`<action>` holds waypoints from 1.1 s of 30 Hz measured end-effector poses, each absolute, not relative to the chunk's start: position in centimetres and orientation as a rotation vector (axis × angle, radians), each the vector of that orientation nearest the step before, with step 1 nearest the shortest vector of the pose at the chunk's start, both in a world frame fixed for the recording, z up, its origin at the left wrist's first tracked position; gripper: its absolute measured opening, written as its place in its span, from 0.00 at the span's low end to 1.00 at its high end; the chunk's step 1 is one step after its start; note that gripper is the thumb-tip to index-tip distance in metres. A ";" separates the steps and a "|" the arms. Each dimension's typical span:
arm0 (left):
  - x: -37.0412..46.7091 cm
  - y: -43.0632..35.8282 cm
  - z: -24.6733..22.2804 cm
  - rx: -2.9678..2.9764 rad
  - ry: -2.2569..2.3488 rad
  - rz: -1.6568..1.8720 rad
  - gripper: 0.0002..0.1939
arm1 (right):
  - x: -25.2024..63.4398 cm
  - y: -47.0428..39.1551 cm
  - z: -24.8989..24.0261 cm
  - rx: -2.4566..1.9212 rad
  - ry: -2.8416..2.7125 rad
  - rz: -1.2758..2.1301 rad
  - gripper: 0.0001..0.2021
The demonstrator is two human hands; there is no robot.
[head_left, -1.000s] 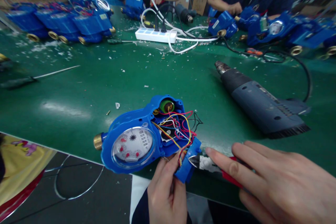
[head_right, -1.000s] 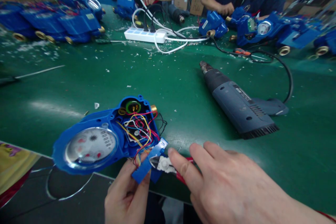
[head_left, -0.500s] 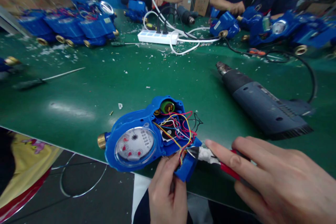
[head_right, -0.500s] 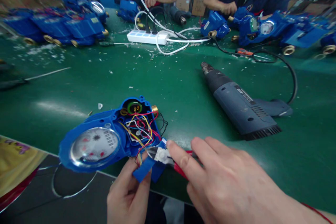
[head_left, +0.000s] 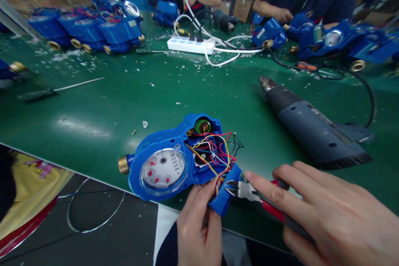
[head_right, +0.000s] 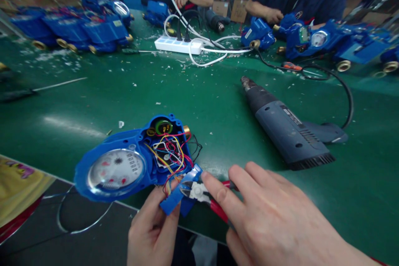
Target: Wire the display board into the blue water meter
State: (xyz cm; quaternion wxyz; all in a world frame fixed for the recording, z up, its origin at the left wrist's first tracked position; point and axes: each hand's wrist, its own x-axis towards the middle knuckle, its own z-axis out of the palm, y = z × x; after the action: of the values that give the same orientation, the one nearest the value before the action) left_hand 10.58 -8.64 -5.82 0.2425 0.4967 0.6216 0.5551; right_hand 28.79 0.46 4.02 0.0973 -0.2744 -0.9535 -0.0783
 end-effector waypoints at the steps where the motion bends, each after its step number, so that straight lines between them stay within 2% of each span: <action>1: 10.6 -8.7 -5.8 1.363 1.696 1.512 0.23 | 28.7 0.5 4.1 -0.810 -2.830 -0.238 0.28; 6: 10.5 -8.6 -6.0 1.376 1.691 1.521 0.24 | 28.5 0.8 4.6 -0.773 -2.874 -0.267 0.26; 11: 10.6 -8.5 -6.0 1.381 1.682 1.548 0.25 | 28.6 1.1 4.6 -0.725 -2.899 -0.203 0.21; 17: 10.6 -8.4 -5.7 1.438 1.693 1.530 0.26 | 28.3 1.1 4.5 -0.761 -2.900 -0.091 0.21; 27: 10.6 -8.3 -5.4 1.278 1.638 1.549 0.24 | 29.9 0.8 4.6 -0.928 -2.869 -0.072 0.25; 33: 10.7 -8.3 -5.5 1.241 1.643 1.546 0.21 | 29.3 0.5 4.2 -0.841 -2.826 -0.113 0.27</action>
State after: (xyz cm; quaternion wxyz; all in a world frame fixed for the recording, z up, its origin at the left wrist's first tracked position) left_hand 10.71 -8.33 -5.50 0.2796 0.4629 0.6126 0.5764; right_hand 29.26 0.50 4.15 0.0956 -0.2836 -0.9534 -0.0380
